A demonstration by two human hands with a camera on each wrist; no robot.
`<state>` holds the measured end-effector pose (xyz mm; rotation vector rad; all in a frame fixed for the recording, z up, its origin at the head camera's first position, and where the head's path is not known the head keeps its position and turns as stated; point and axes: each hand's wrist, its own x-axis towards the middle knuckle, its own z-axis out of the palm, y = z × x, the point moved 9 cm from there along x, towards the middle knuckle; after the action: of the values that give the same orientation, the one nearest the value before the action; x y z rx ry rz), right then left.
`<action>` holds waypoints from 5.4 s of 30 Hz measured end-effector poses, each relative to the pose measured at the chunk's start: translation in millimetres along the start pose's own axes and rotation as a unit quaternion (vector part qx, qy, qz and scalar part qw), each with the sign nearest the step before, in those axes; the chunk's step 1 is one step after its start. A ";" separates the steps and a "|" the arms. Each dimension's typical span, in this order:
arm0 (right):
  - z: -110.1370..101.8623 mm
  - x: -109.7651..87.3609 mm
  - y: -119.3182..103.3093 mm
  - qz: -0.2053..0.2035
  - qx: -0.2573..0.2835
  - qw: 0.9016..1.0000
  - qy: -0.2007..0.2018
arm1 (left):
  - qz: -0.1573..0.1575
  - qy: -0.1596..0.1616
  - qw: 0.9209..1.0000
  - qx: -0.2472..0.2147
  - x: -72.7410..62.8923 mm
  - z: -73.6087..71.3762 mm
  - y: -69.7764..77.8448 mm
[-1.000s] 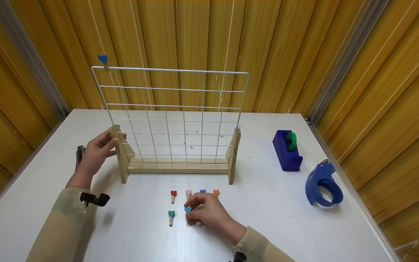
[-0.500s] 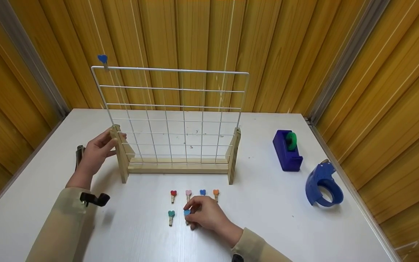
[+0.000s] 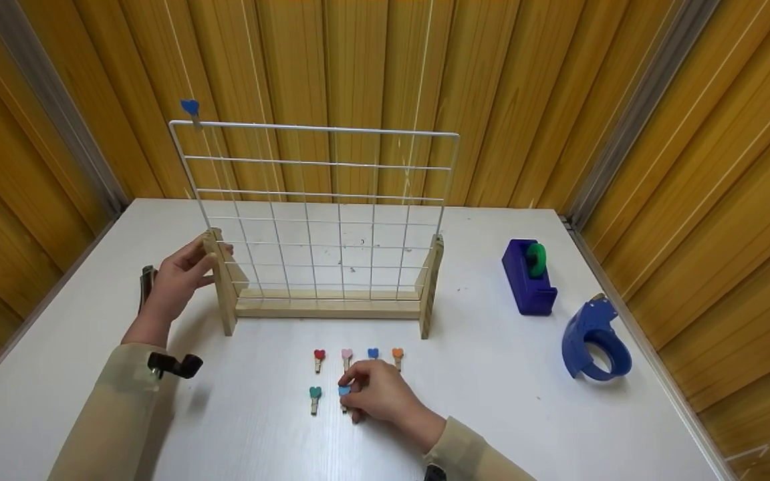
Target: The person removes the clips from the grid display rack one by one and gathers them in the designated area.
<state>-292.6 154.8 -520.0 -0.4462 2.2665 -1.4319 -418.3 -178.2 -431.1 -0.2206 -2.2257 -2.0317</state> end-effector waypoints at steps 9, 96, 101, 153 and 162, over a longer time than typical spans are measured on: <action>-4.8 -2.6 0.7 -0.002 -0.014 1.000 0.014 | 0.005 0.000 1.000 -0.007 2.3 0.2 0.9; -87.2 112.1 -412.5 -0.302 -0.102 0.929 0.186 | 0.004 0.000 1.000 0.008 1.9 -0.3 -0.1; -84.1 125.8 -410.4 -0.257 -0.103 0.943 0.184 | 0.003 0.001 1.000 0.003 1.4 0.2 -0.6; -81.9 76.2 -301.8 -0.308 0.142 0.935 0.099 | 0.003 0.000 1.000 -0.011 6.7 0.2 0.2; -92.0 51.7 -242.4 -0.284 0.092 0.947 0.121 | 0.000 -0.004 1.000 -0.003 5.3 0.2 1.6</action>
<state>-372.9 99.8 -274.2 -0.9674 2.2576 -2.0577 -423.2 -177.7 -428.6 -0.2279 -2.2246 -2.0412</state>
